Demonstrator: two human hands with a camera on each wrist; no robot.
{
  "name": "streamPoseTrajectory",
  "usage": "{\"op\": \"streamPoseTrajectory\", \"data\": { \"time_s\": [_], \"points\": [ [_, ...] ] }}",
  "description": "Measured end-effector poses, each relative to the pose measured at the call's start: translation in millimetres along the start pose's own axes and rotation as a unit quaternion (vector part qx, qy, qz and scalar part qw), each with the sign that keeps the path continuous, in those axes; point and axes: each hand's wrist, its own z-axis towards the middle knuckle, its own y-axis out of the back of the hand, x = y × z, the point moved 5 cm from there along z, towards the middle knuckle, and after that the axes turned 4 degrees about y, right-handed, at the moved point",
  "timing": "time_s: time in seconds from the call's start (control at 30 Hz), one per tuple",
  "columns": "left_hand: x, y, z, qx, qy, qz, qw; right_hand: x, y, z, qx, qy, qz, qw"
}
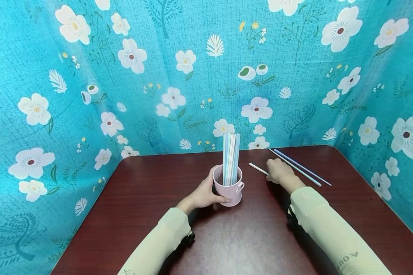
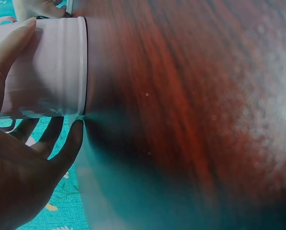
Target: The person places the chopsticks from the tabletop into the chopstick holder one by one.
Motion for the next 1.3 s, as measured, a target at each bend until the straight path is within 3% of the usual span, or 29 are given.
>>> {"op": "streamPoseTrajectory", "data": {
  "time_s": [0.2, 0.43, 0.6, 0.87, 1.1, 1.3],
  "points": [
    [-0.2, 0.7, 0.7, 0.001, 0.002, -0.001, 1.0, 2, 1, -3, -0.002, 0.004, 0.003, 1.0],
    [2.5, 0.1, 0.5, 0.0, 0.016, 0.0, 0.9999, 6, 0, -8, 0.034, 0.005, 0.048, 0.998],
    [0.6, -0.9, -1.6, 0.003, 0.015, 0.004, 0.9999, 6, 3, -10, 0.035, 0.016, 0.054, 0.998],
    [-3.8, 2.3, -1.4, 0.002, 0.012, 0.001, 0.9999, 6, 24, -11, -0.035, 0.053, 0.013, 0.998],
    [-2.4, 1.8, -0.8, 0.003, 0.015, 0.003, 0.9999, 12, 39, -17, -0.054, 0.053, 0.083, 0.994],
    [-3.0, 1.5, -1.9, 0.001, 0.014, 0.002, 0.9999, 16, 54, -18, -0.087, 0.046, 0.108, 0.989]
  ]
}}
